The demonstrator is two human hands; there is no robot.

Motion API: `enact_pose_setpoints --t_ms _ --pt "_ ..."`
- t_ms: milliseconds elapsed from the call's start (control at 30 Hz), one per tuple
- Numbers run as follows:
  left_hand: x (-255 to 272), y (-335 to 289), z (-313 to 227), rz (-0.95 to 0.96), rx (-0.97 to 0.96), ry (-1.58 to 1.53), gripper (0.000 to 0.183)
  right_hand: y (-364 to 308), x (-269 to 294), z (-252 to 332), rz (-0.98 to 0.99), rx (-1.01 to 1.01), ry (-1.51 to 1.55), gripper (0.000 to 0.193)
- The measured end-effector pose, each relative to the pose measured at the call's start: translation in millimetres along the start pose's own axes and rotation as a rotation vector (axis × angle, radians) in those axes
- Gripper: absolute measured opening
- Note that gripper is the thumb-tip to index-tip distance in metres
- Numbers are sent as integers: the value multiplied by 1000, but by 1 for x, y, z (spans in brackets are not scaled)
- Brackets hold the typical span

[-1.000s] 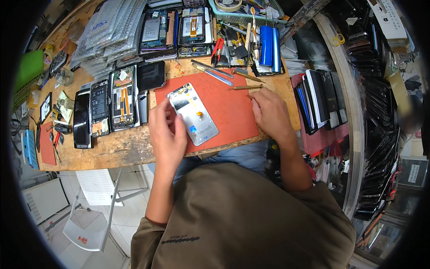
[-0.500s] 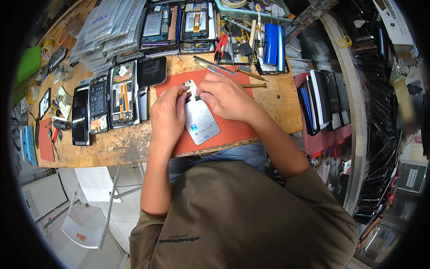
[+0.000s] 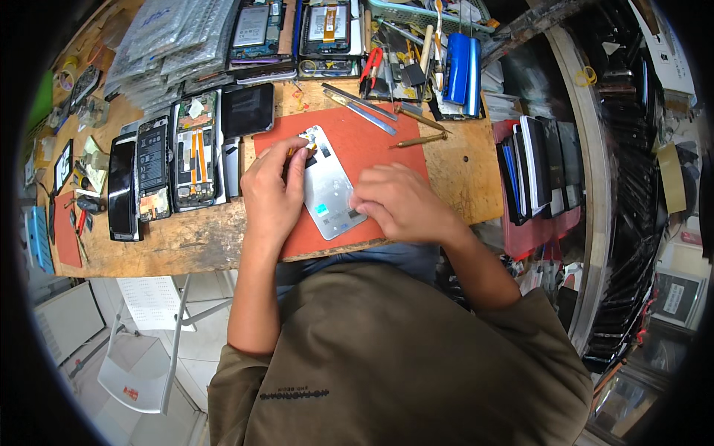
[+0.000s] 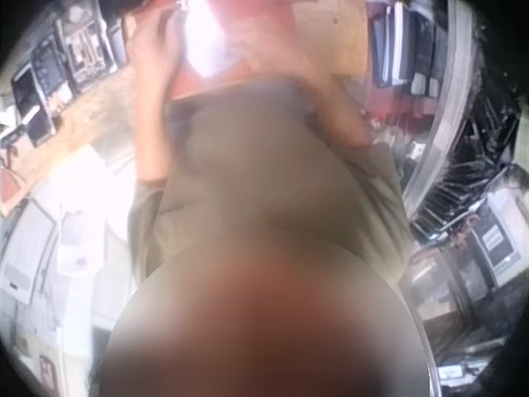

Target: The person disassembles a smartphone, removes the back cover, and handles internal components. They apply adhesive tape to the back cover and place it on a heating plate, then wipe the surface with a cloth. The person continues to handle the back cover and other phone parts on the workbench.

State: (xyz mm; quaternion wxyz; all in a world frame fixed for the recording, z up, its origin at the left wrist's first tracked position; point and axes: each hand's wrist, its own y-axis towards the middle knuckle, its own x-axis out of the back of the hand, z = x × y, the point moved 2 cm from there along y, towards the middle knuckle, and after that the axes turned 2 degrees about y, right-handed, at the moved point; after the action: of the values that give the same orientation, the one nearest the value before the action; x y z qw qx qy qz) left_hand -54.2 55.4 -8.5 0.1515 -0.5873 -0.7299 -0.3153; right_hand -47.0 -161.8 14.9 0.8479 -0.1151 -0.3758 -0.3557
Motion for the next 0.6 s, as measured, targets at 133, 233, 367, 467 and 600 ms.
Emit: enact_pose_setpoints --t_ms 133,233,367,467,600 --pt "-2 -2 1 -29 -16 -33 16 31 0 -14 -139 -31 84 7" --pt "1 -3 4 -33 57 -62 16 51 -5 -16 -263 26 55 7" --pt "3 -3 6 -37 97 -124 16 56 -10 -12 -288 6 -8 7" --pt "3 -3 6 -52 116 -131 16 56 -14 -12 -256 -32 22 5" --pt "1 -2 9 -74 151 -213 17 54 -23 -6 -265 -40 26 5"
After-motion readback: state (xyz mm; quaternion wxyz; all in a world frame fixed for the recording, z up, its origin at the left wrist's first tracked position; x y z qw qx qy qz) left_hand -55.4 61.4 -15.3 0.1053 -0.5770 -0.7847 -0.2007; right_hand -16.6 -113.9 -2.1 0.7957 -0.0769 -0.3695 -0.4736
